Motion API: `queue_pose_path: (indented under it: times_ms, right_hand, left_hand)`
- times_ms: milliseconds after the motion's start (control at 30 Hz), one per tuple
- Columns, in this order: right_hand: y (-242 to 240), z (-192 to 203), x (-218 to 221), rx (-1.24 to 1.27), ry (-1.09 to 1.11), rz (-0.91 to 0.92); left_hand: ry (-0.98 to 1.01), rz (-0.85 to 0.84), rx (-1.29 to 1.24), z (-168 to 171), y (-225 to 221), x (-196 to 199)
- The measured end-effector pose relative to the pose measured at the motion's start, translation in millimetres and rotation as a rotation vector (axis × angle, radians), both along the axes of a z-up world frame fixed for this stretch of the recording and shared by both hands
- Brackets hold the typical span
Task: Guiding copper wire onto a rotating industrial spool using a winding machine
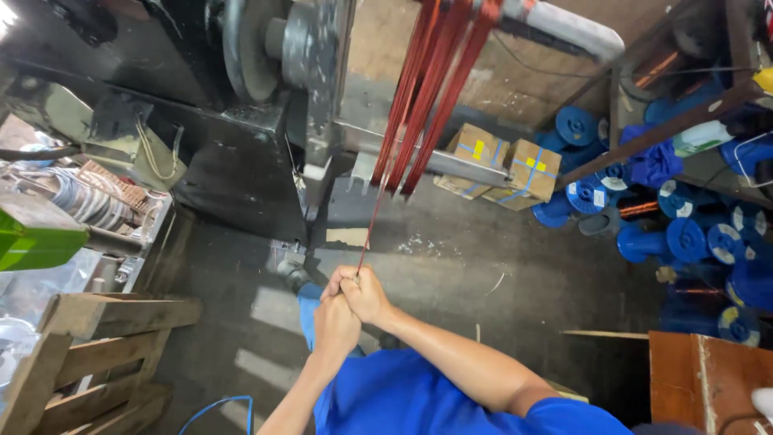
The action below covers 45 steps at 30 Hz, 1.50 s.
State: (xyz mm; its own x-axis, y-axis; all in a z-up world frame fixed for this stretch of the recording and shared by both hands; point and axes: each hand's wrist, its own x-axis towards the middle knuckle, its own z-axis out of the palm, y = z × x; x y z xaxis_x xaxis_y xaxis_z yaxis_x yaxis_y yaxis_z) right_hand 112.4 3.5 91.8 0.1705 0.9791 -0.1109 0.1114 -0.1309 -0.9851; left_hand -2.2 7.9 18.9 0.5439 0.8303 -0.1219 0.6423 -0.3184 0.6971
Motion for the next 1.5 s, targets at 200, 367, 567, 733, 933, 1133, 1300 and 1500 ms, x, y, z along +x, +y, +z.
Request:
queue_pose_path:
  times_ms: [200,367,567,733,933,1133,1300,1500]
  right_hand:
    - [2.9,-66.3,2.6,-0.078,-0.119,-0.034]
    - [-4.8,-51.5,-8.1,0.047,-0.126,0.016]
    - [-4.4,-30.1,-20.7,0.078,-0.108,0.016]
    - [-0.7,-39.1,-5.6,0.033,-0.142,0.011]
    - [8.9,-54.5,6.7,0.007,-0.173,-0.028]
    - [16.8,22.0,0.2,0.197,-0.128,-0.024]
    - [8.7,57.8,-2.2,0.192,-0.078,-0.018]
    - [-5.2,67.8,1.6,0.058,-0.085,-0.059]
  left_hand:
    - [0.143,0.022,-0.086,-3.6,8.1,14.2]
    - [0.112,0.042,-0.055,-8.3,0.6,-2.1]
    - [0.138,0.060,-0.060,-34.8,-4.1,-18.4]
    - [0.031,0.050,-0.065,-0.3,5.5,-4.9]
    - [0.021,0.035,-0.005,-20.3,14.0,10.9]
    - [-0.055,0.062,0.072,35.0,22.3,3.2]
    - [-0.073,0.056,0.035,65.0,10.6,0.5]
    - [-0.050,0.012,-0.115,111.7,2.1,8.7]
